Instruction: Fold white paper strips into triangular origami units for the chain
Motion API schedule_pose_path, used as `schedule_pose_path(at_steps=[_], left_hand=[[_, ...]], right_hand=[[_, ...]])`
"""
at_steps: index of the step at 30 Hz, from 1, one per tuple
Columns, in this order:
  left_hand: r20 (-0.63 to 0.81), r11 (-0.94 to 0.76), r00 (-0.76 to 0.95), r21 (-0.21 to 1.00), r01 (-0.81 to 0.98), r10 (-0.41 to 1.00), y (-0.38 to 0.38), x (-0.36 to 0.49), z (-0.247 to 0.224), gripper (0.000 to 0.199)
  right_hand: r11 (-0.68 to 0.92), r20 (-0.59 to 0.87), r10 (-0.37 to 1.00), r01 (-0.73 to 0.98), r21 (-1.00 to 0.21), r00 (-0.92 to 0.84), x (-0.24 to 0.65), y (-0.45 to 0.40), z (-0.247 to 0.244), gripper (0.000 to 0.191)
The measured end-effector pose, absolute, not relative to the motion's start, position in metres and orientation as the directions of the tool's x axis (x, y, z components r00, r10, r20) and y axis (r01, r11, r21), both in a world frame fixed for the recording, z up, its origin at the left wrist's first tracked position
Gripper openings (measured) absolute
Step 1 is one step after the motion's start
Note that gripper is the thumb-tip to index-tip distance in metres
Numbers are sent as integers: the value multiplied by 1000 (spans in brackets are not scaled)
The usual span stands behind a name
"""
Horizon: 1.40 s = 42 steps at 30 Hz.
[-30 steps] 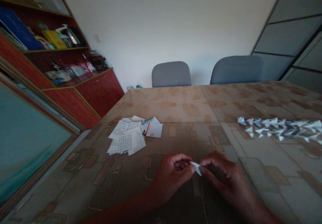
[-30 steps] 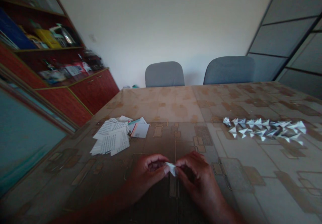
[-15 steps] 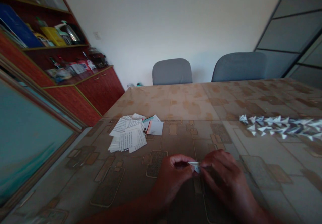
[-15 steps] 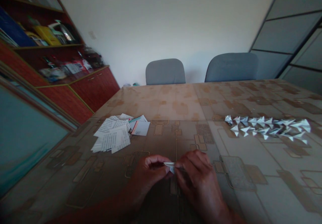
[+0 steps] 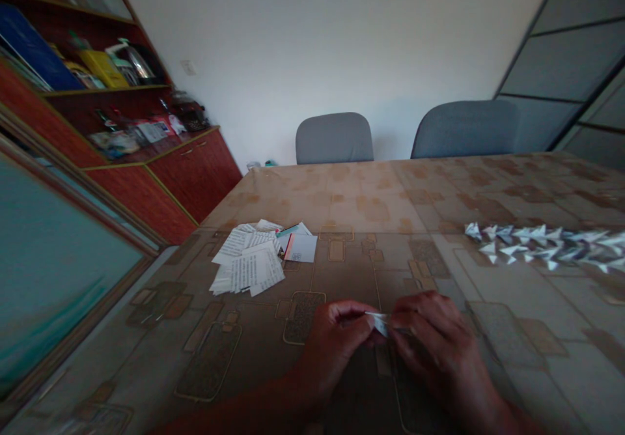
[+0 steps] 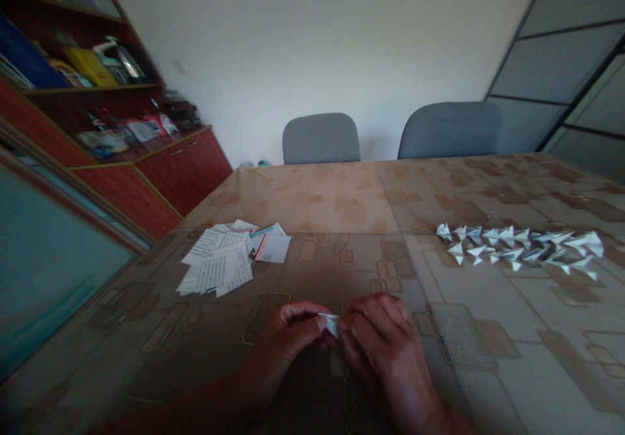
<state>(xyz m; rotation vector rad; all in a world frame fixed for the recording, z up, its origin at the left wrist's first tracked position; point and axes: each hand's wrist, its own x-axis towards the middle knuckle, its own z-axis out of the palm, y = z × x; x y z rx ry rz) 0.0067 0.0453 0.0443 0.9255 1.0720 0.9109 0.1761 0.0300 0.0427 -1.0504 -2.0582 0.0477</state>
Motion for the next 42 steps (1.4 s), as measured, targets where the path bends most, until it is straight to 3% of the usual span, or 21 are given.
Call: schedule_pose_path(at_steps=[7,17,20,22,27,36,42], left_hand=[[-335,373,207,910,-184,919,49,6,41,17],[-308,348,240,926,-146,920,50,4,38,25],[-270,307,253,944,-121,929,51,2,38,21],[-254,286,243,952,-108,936,51,1,39,19],[-224,251,235,963,-95,946,49,0,42,18],[-201,245,263,959,-145,944,50,-1,43,22],[-220,292,326,937,-191,919,57,-4,36,37]], right_hand=[[695,668,620,683,-224,-411,178,28,42,25],[694,634,624,696,-182,-457,181,28,44,27],[683,621,663,676,-276,-417,180,28,43,17],[656,591,718,640,-400,-368,178,28,41,11],[448,458,877,588,-674,-144,176,29,34,12],[308,305,949,431,-848,-78,175,32,36,16],[180,163,983,245,-953,-89,177,37,34,15]])
